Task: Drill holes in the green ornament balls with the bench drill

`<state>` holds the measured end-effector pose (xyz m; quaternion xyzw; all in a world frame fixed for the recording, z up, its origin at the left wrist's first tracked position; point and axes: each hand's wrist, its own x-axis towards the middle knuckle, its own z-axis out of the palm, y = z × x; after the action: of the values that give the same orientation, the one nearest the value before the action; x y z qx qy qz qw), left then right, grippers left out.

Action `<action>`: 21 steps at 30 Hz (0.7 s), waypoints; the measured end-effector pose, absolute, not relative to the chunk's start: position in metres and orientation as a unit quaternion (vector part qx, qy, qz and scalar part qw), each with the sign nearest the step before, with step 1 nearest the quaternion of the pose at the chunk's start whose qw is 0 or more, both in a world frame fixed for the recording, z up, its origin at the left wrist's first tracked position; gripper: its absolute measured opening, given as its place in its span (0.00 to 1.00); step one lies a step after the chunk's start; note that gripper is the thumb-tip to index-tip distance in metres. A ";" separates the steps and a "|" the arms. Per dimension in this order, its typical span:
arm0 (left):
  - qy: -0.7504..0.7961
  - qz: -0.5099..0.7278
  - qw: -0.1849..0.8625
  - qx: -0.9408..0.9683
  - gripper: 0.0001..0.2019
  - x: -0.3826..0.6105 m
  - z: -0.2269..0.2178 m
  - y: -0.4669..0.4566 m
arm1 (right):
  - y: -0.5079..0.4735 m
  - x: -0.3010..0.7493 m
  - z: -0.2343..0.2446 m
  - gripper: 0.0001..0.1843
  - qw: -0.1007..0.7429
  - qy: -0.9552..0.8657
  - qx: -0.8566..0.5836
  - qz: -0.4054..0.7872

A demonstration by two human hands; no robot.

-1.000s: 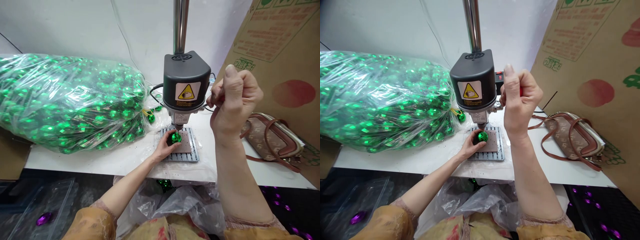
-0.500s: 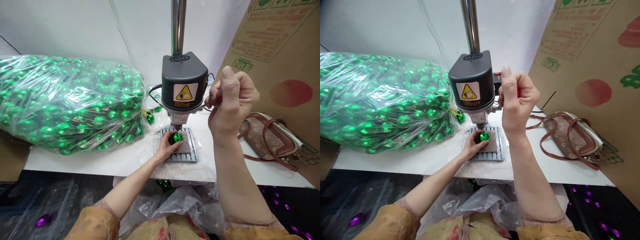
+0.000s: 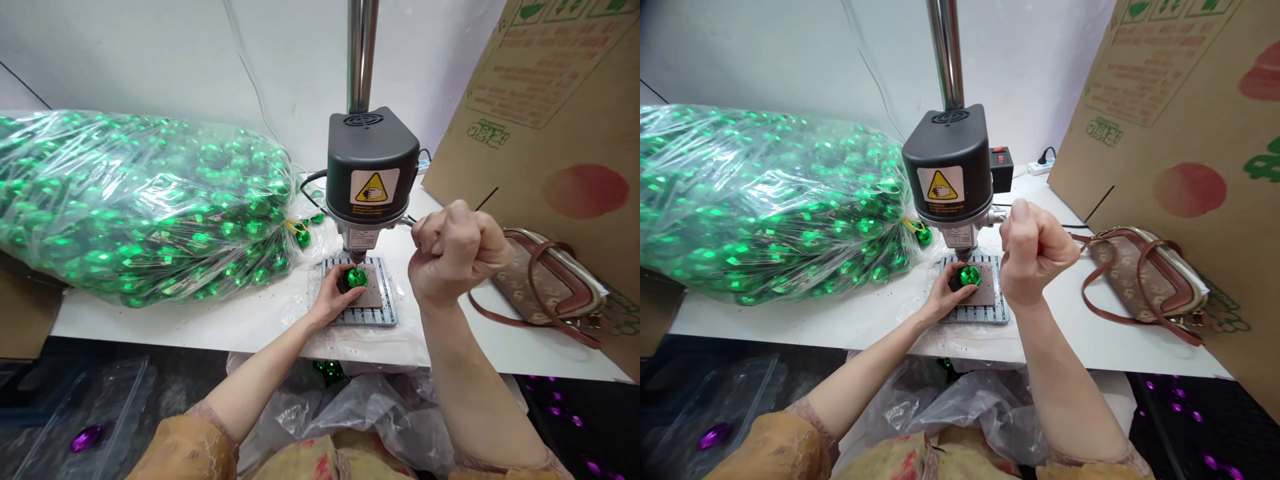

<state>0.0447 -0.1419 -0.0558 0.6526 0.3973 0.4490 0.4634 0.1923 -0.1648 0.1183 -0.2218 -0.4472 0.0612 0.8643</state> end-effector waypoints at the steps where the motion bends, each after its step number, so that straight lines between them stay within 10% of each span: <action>1: 0.394 0.450 0.464 0.654 0.27 0.045 -0.056 -0.142 | -0.165 0.192 0.116 0.27 0.864 -0.452 -0.216 0.056; 21: 0.373 0.457 0.465 0.660 0.28 0.044 -0.059 -0.142 | -0.160 0.195 0.093 0.26 0.856 -0.500 -0.128 -0.008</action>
<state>0.0444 -0.1418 -0.0592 0.6603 0.3728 0.4573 0.4646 0.1954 -0.1603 0.0930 -0.1284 -0.5002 -0.0082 0.8563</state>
